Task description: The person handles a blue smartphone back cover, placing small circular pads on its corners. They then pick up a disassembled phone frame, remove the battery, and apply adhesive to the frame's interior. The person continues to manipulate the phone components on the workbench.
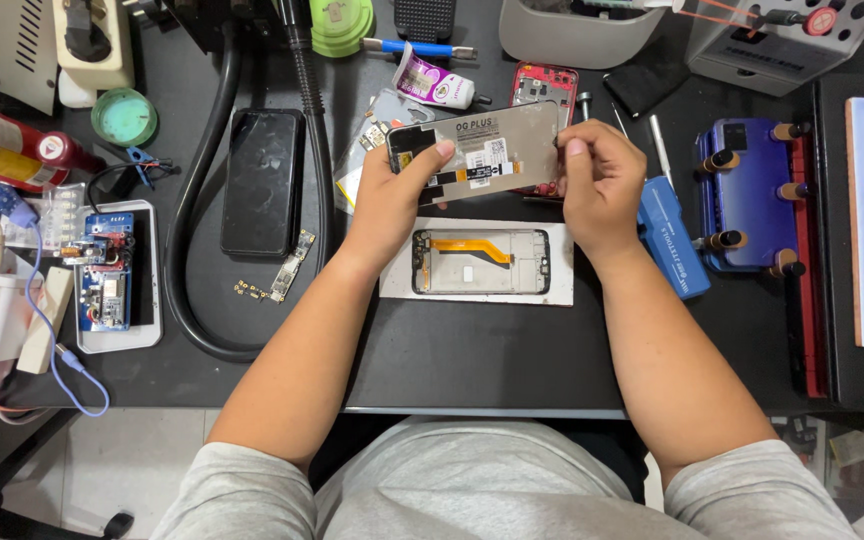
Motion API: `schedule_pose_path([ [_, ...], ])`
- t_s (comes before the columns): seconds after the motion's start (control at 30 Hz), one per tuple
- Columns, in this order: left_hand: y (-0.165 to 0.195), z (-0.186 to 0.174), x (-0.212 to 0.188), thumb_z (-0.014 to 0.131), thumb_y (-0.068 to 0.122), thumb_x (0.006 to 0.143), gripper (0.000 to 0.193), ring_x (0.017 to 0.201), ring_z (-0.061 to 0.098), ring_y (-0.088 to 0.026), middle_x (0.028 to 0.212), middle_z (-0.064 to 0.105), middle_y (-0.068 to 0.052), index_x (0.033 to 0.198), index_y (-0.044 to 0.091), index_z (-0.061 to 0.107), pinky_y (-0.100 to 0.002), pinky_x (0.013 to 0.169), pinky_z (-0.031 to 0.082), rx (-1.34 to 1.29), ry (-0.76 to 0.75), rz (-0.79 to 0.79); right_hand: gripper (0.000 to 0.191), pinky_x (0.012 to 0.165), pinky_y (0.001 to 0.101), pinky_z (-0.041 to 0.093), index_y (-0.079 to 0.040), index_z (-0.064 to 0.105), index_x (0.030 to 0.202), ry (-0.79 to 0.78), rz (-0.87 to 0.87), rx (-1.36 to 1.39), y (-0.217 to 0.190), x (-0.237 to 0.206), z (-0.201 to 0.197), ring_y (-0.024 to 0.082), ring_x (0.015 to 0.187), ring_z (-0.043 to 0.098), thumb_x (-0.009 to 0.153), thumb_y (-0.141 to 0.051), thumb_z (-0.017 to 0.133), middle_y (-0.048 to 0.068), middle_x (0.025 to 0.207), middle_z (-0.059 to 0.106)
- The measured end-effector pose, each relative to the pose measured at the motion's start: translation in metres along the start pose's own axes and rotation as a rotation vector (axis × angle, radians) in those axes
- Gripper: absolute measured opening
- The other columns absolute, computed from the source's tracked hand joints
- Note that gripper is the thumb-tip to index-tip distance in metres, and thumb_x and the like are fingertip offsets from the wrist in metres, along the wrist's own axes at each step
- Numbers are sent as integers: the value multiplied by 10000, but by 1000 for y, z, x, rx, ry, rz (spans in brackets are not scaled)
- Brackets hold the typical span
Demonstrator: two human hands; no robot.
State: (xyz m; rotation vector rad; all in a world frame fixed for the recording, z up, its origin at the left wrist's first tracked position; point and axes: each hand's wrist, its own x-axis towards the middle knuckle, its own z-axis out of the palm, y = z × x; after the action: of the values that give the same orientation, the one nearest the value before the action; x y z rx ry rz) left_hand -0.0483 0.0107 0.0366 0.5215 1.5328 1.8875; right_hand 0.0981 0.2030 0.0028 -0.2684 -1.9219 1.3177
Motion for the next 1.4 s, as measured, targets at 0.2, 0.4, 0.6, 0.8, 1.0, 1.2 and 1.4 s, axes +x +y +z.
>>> schedule_pose_path([
  [0.2, -1, 2, -2, 687, 200, 970, 202, 744, 602, -43, 844, 701, 11, 996, 4, 729, -225, 655, 492, 116, -67, 133, 69, 644, 198, 509, 51, 673, 943, -23, 46, -90, -8, 5, -1, 53, 753, 650, 1006, 26, 662, 29, 891, 667],
  [0.4, -5, 3, -3, 711, 198, 1016, 274, 707, 545, -73, 767, 646, -27, 889, -43, 684, -257, 649, 459, 461, -83, 365, 78, 577, 204, 458, 33, 672, 844, 9, -24, -341, -10, 5, 1, 57, 643, 586, 898, 39, 729, 29, 772, 629],
  [0.6, -5, 7, -4, 683, 197, 972, 231, 782, 639, -53, 883, 731, 1, 1042, -16, 735, -229, 704, 523, 133, -72, 163, 140, 594, 229, 455, 17, 606, 831, 104, -102, -322, -8, 2, 2, 85, 656, 572, 903, 56, 720, 39, 769, 602],
  [0.8, -10, 6, 0, 709, 210, 963, 227, 754, 667, -106, 889, 711, -44, 1030, -6, 695, -270, 635, 558, -43, 1, -66, 113, 622, 228, 497, 16, 597, 893, 172, -218, -307, -8, -2, 1, 114, 713, 599, 934, 56, 695, 64, 839, 610],
  [1.0, -19, 6, 4, 705, 171, 949, 271, 807, 710, -147, 987, 731, -90, 1129, -25, 655, -292, 650, 562, -294, -55, -77, 105, 665, 243, 462, 37, 528, 967, 116, -261, -133, -4, -3, 1, 146, 735, 536, 1049, -10, 575, 86, 924, 555],
  [1.2, -21, 3, 7, 690, 136, 964, 242, 789, 694, -155, 975, 718, -104, 1116, -47, 648, -297, 634, 547, -404, -59, -91, 255, 513, 225, 385, -45, 363, 816, 78, -185, 5, 4, -5, -3, 101, 570, 464, 1070, -59, 374, 47, 774, 448],
  [1.4, -18, 1, 7, 679, 133, 985, 257, 809, 691, -160, 992, 711, -126, 1146, -63, 643, -293, 637, 548, -451, -75, -72, 290, 491, 231, 374, -40, 367, 839, 17, -147, 59, 10, -7, -4, 93, 537, 444, 1122, -102, 369, 44, 730, 443],
])
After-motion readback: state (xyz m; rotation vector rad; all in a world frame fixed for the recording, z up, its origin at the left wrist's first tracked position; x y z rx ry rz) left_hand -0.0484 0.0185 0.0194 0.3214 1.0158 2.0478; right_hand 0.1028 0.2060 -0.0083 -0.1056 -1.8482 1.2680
